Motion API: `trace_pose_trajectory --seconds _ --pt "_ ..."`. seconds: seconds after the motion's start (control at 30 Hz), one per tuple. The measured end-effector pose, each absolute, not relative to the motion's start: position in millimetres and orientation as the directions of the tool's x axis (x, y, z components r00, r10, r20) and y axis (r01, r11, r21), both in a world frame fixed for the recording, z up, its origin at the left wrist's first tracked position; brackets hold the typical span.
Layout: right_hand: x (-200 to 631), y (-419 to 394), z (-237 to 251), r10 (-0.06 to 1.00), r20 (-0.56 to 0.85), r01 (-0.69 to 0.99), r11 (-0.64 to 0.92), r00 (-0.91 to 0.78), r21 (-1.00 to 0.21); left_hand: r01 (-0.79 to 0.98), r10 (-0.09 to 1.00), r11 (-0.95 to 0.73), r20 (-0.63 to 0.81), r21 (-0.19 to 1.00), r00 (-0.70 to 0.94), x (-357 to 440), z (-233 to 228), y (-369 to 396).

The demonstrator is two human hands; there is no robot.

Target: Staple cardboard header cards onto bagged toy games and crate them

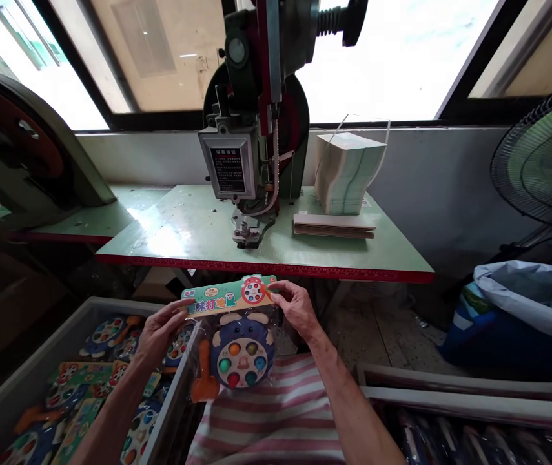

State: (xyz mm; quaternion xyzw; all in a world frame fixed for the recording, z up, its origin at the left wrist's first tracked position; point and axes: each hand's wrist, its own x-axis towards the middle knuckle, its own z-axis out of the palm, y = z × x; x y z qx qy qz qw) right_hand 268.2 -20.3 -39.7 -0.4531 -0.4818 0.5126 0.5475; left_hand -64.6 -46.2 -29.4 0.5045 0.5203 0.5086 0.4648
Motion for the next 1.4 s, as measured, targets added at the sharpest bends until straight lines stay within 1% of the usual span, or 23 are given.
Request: trace_pose_trajectory --seconds 0.07,0.17,0.33,0.53,0.73,0.83,0.93,1.07,1.17,1.27,1.4 --pt "266 -20 -42 0.996 0.083 -0.117 0.087 0.04 -0.989 0.054 0.998 -0.02 0.023 0.998 -0.062 -62 -32 -46" --pt "264 -20 -46 0.994 0.086 -0.129 0.094 0.066 -0.987 0.002 0.998 -0.012 0.012 1.0 -0.069 -60 -32 -44" --pt "263 -19 -49 0.996 0.07 -0.146 0.079 0.064 -0.986 -0.01 0.999 0.005 -0.005 1.0 -0.041 -60 -27 -43" --pt "262 -19 -49 0.994 0.073 -0.149 0.084 0.076 -0.985 -0.022 0.999 -0.003 0.002 1.0 -0.047 -58 -25 -44" --pt "261 -22 -46 0.987 0.052 -0.199 0.082 0.15 -0.977 0.012 0.995 -0.049 0.05 0.999 -0.082 -56 -22 -47" --pt "268 -19 -38 0.975 0.061 -0.225 0.109 0.212 -0.968 0.036 0.989 -0.089 0.092 0.995 -0.113 -47 -14 -40" --pt "283 -8 -25 0.949 0.073 -0.26 0.157 0.305 -0.953 0.041 0.982 -0.146 0.15 0.988 -0.111 -29 -1 -23" --pt "309 15 -4 0.918 0.061 -0.327 0.201 0.393 -0.923 0.013 0.973 -0.226 0.227 0.974 -0.052 1 16 15" --pt "326 36 9 0.897 0.095 -0.301 0.243 0.432 -0.922 -0.048 0.974 -0.225 0.226 0.973 0.011 20 26 51" --pt "338 60 18 0.884 0.126 -0.255 0.263 0.45 -0.93 -0.134 0.977 -0.202 0.208 0.97 0.038 35 34 90" --pt "345 91 25 0.87 0.097 -0.251 0.244 0.484 -0.937 -0.171 0.976 -0.206 0.215 0.963 0.037 47 43 134"
